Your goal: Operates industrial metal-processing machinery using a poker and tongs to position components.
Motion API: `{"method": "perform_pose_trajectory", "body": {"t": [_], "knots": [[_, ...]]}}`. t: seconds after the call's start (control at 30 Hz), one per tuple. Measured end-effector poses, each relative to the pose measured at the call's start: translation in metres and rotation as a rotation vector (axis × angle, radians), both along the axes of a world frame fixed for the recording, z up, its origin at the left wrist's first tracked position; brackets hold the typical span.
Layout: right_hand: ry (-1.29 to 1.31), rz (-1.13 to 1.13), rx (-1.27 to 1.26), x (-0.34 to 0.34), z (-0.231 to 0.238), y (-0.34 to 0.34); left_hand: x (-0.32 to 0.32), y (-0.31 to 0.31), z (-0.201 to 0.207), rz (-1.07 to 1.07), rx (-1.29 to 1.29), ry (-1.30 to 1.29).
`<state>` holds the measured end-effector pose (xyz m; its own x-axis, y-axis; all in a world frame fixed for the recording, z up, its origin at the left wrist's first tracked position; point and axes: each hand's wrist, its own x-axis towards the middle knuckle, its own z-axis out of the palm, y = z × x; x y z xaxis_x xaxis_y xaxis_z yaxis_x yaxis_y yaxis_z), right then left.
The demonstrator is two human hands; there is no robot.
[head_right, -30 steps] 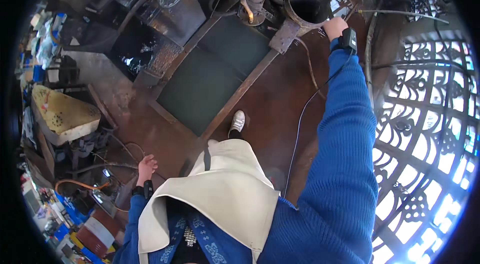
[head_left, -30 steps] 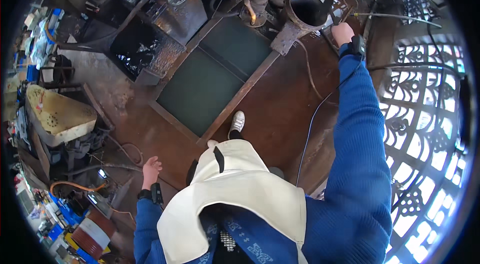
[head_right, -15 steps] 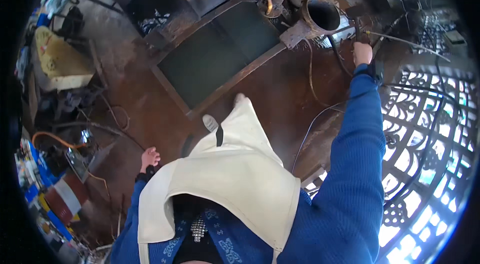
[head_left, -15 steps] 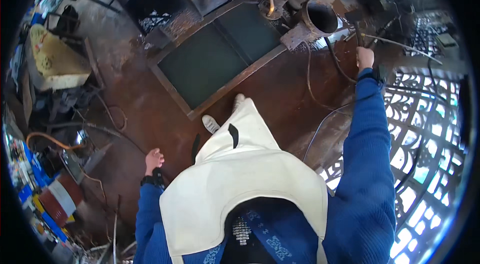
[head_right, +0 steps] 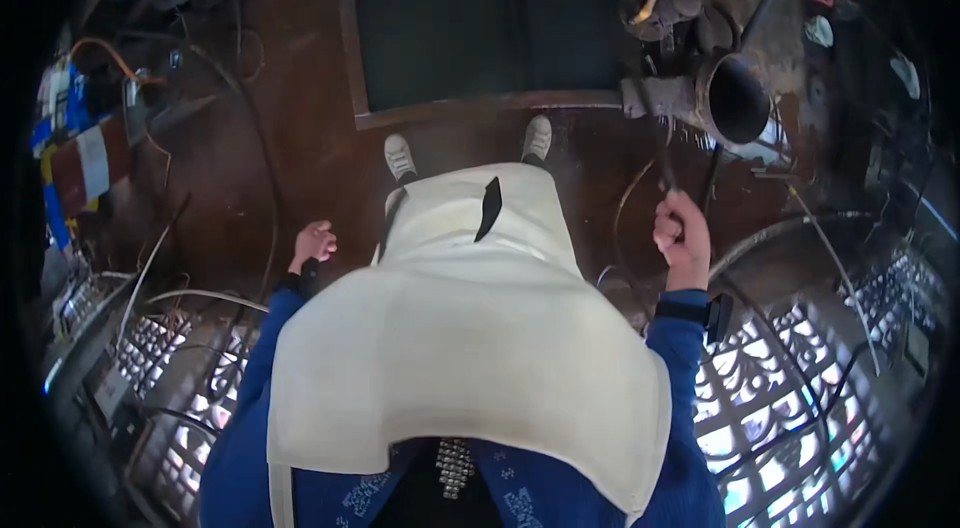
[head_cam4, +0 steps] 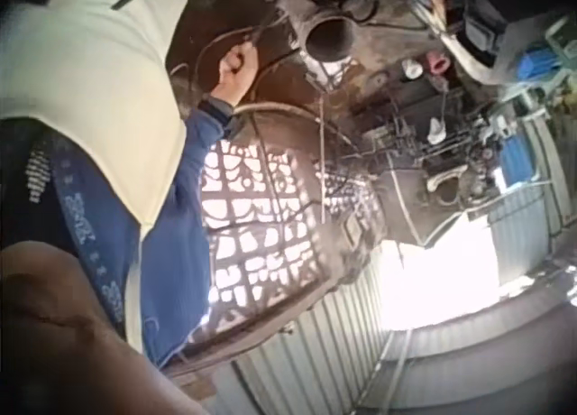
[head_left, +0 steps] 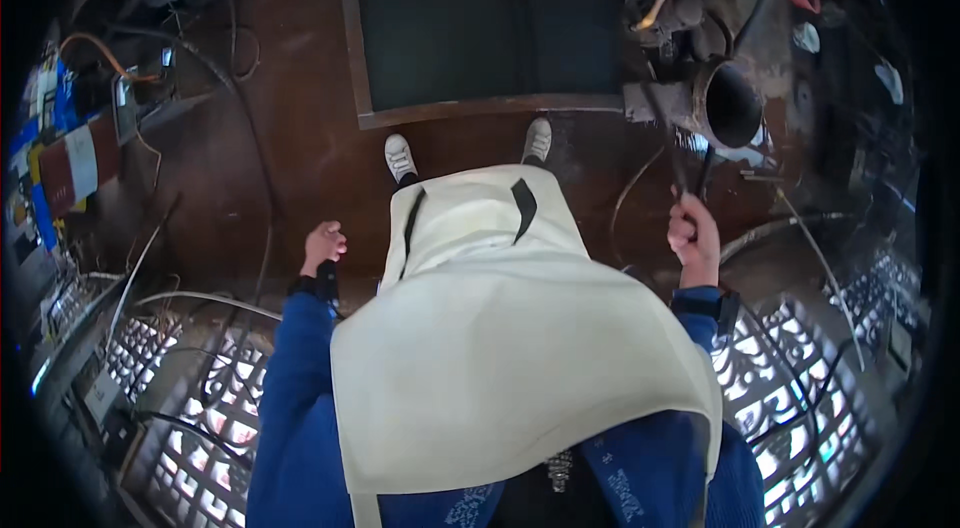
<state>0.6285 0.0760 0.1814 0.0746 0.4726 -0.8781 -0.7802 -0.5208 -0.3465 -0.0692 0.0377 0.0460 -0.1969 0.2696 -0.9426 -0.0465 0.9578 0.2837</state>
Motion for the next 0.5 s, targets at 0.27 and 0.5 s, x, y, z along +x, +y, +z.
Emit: {"method": "perform_pose_trajectory", "body": {"t": [0.27, 0.5], "knots": [[-0.543, 1.198, 0.031, -0.031, -0.041, 0.124, 0.109, -0.068, 0.029, -0.067, 0.081, 0.252], [-1.197, 2.015, 0.468, -0.129, -0.081, 0.239, 0.129, -0.148, -0.001, 0.074, 0.039, 0.252]]}}
